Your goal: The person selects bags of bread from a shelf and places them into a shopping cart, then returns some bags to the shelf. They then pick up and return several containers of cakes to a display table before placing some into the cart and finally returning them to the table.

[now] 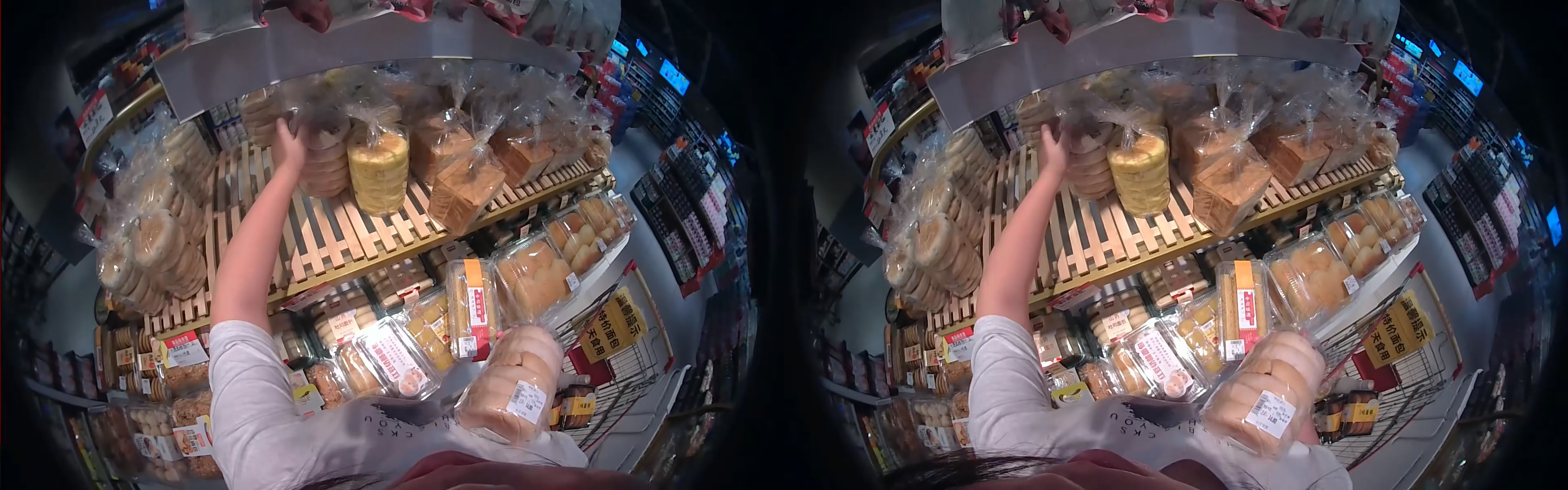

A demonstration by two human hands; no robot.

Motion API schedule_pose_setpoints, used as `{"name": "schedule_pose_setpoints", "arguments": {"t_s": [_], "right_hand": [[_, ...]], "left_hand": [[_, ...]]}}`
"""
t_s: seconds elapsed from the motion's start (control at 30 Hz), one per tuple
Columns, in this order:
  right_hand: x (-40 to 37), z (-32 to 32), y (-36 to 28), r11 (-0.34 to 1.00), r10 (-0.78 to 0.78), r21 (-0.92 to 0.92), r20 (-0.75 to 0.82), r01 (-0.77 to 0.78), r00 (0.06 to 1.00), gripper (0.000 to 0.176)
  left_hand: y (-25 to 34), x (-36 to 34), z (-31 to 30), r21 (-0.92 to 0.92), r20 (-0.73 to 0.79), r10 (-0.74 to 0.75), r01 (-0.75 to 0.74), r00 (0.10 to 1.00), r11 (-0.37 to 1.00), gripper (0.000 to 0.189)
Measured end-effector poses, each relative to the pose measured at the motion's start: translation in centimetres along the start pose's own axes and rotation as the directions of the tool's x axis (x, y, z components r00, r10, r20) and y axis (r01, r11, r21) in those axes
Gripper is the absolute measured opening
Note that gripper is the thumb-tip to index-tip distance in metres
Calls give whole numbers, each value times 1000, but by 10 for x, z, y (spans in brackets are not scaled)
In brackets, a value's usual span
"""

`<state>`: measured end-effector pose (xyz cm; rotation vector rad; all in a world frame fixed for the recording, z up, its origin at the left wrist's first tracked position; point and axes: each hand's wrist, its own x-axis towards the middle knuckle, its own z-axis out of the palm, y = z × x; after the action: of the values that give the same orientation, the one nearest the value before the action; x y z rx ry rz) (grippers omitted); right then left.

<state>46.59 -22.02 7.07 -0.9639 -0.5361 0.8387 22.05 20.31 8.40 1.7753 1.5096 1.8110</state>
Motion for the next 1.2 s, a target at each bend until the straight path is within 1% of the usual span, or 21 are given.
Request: {"name": "schedule_pose_setpoints", "arguments": {"t_s": [0.03,0.13,0.2,0.3,0.37,0.47,0.5,0.53,0.57,0.6,0.67,0.7,0.8,0.83,0.87,0.93,1.0,1.03,1.07,1.13,1.2], "right_hand": [[2,1,-1,998,35,55,-10,-34,999,32],[8,8,-7,965,153,222,-46,-140,987,35],[10,16,-11,935,215,304,-75,-184,974,37],[9,26,-20,899,286,376,-118,-224,951,39],[15,23,-24,908,275,353,-94,-226,957,41],[34,-2,-23,970,161,161,128,-181,979,45],[48,-18,-23,986,87,111,297,-125,951,44],[55,-16,-25,997,30,58,309,-51,951,44],[65,-11,-28,1000,-25,6,324,24,946,44],[74,-4,-33,994,-76,-47,342,98,937,44],[75,39,-50,991,-38,-97,428,88,903,37],[77,57,-52,987,-59,-107,436,117,898,35],[93,102,-43,970,-157,-91,471,224,868,29],[100,116,-38,975,-138,-80,504,205,853,27],[107,130,-31,981,-118,-69,537,183,835,25],[130,151,-7,980,-92,-100,544,174,834,22],[133,186,11,963,-170,-90,526,252,834,22],[143,200,24,936,-178,-168,529,308,830,23],[153,213,35,900,-187,-243,533,361,825,25],[158,246,46,683,-358,-402,542,609,760,28],[157,278,49,475,-357,-599,538,644,764,29]], "left_hand": [[2,-5,-4,60,-4,-40,40,999,997,38],[11,-51,-26,-38,-111,117,-122,987,992,47],[19,-83,-40,48,261,153,-171,953,984,51],[24,-118,-19,112,525,5,-75,851,991,52],[27,-129,-2,130,606,-80,0,792,991,53],[48,-139,7,157,669,-126,27,733,987,54],[54,-142,9,165,677,-128,19,725,986,54],[62,-145,7,174,686,-130,12,716,985,54],[69,-144,2,139,750,-158,80,642,987,55],[66,-148,4,116,728,-113,41,676,992,56],[49,-161,13,77,675,-25,-37,737,996,58],[40,-166,18,52,629,-1,-41,777,998,57],[33,-161,2,15,581,16,-31,814,999,49],[25,-160,-3,0,503,49,-56,863,998,44],[15,-155,-11,-33,494,-19,41,869,999,39],[-1,-146,-39,2,381,29,-32,924,999,34],[-21,-136,-68,68,326,-3,-20,946,997,31],[-34,-131,-81,82,306,-31,6,952,997,31],[-46,-127,-94,96,285,-57,31,957,995,30],[-55,-124,-122,131,258,-103,71,961,989,27],[-62,-124,-143,146,262,-121,85,958,986,25]]}}
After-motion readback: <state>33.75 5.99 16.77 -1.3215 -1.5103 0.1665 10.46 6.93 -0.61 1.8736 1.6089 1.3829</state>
